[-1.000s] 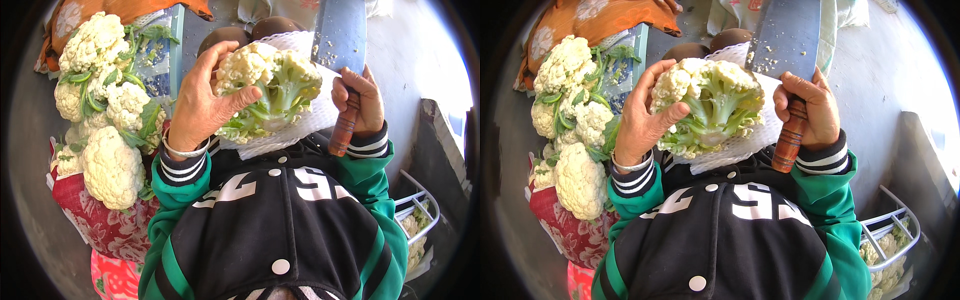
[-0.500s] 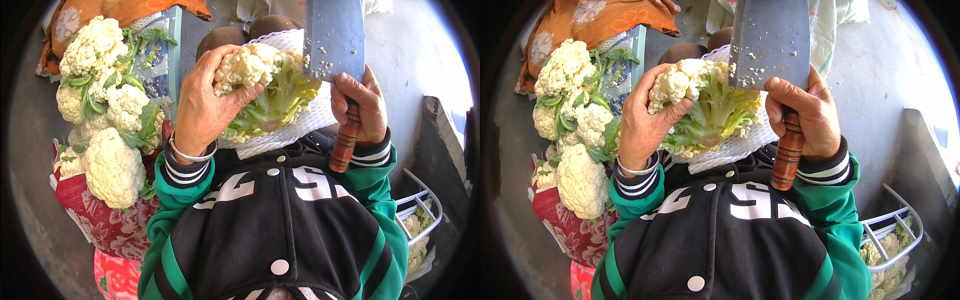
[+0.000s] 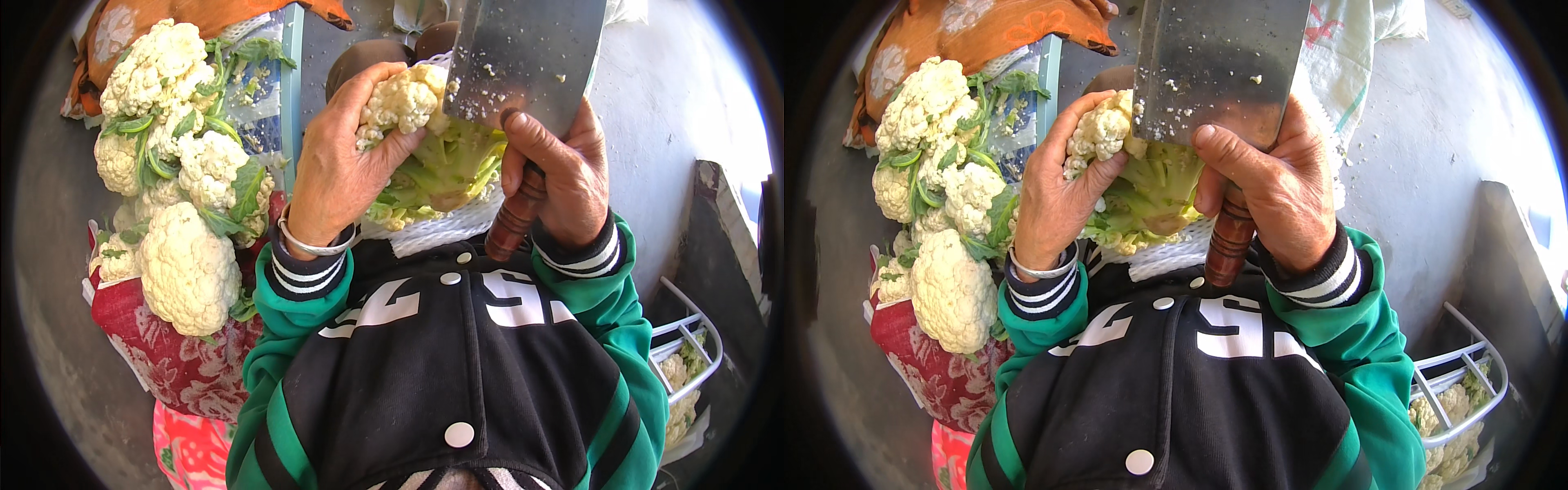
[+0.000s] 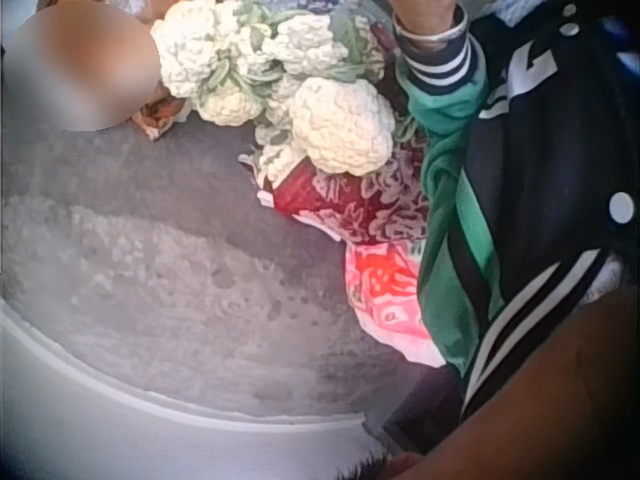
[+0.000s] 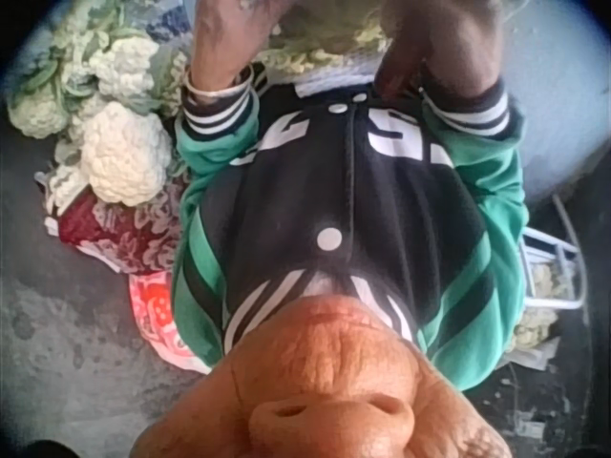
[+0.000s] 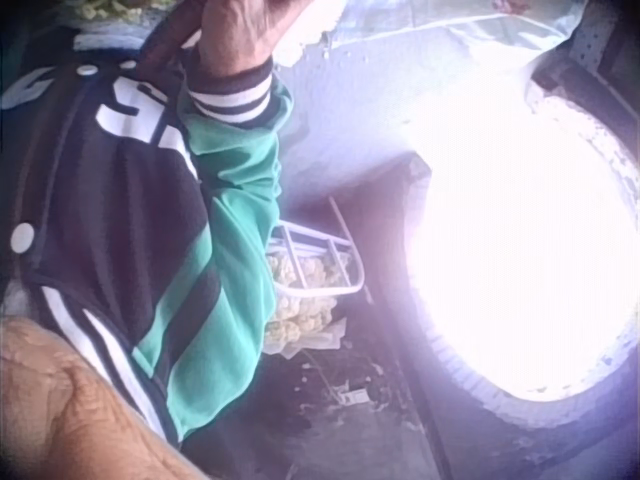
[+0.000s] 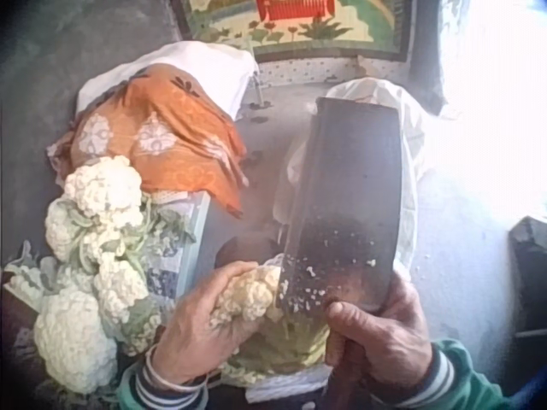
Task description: The person holds a head of cauliflower and uses a cleaver to trim away outer florets and leaves, rotating the head to access different sides. The trimmed pieces fall away as the person continues to shape the cauliflower.
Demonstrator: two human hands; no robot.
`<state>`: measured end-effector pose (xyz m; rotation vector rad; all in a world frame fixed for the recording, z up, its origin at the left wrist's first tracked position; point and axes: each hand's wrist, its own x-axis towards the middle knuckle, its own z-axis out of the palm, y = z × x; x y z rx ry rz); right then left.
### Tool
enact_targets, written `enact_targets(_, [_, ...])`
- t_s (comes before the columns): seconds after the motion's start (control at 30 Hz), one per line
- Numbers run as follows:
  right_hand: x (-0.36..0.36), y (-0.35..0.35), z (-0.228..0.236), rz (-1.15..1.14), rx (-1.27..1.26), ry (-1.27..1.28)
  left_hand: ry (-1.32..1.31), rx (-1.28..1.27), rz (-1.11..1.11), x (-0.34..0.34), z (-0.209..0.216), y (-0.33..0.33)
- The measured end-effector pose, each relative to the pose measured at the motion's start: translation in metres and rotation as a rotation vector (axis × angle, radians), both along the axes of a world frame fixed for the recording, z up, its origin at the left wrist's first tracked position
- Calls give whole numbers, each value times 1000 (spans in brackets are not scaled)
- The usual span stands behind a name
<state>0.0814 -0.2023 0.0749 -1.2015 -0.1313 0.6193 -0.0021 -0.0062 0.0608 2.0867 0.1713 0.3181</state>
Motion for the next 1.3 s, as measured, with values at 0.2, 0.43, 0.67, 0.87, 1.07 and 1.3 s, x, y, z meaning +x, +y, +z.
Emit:
enact_targets(0.2, [4,0,1,46,-82,-93,-10,67,-14,0,-1,1])
enact_targets(0.43, [4,4,3,57,-118,-105,-20,74,-8,1,-3,0])
enact_targets(0.67, [4,4,0,66,-14,-107,-17,110,-2,1,-3,-2])
enact_targets(0.87, [7,0,0,122,-43,-76,-26,130,4,1,-1,-4])
enact_targets(1.07, [10,0,4,168,-87,-65,-48,140,12,0,-1,-5])
enact_targets(1.3, [3,3,5,124,-111,-55,-56,183,45,-1,0,-10])
